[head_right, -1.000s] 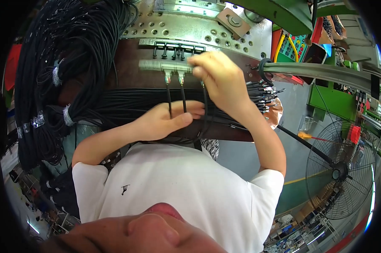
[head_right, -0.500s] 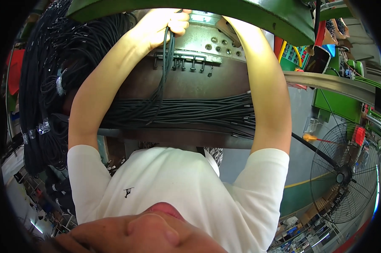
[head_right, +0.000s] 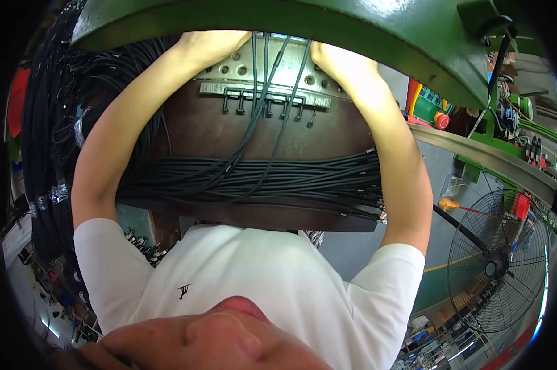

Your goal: The worker is aligning several black cables and inserting them into a metal testing or assembly fixture on a workbench.

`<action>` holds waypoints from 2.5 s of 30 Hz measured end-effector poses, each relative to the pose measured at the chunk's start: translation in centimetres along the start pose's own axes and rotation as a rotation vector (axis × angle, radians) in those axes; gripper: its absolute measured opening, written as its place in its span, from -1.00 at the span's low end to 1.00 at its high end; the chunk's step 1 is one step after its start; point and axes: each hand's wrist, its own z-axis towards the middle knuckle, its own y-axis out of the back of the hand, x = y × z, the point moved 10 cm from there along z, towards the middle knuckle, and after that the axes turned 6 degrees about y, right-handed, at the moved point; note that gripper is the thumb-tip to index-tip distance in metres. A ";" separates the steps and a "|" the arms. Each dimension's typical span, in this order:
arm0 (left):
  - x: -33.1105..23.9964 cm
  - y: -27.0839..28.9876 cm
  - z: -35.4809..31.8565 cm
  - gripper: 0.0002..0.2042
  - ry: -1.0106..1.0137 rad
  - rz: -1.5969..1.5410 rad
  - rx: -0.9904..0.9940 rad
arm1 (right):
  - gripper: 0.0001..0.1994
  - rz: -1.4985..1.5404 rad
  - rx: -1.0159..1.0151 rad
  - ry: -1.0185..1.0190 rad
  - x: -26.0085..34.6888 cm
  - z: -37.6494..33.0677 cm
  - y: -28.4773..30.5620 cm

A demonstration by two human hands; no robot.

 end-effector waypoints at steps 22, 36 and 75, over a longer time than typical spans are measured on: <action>-3.8 4.9 -12.4 -0.50 0.249 -0.615 0.025 | -0.79 0.889 -0.162 -0.503 -1.6 -15.1 10.1; 3.2 -8.0 -37.3 -0.69 0.482 0.207 0.078 | -0.53 0.764 0.146 -0.855 6.6 -43.3 -2.3; -10.2 -1.2 -15.0 -0.79 -0.264 0.500 0.057 | -0.46 0.489 0.182 0.175 6.9 -7.6 1.7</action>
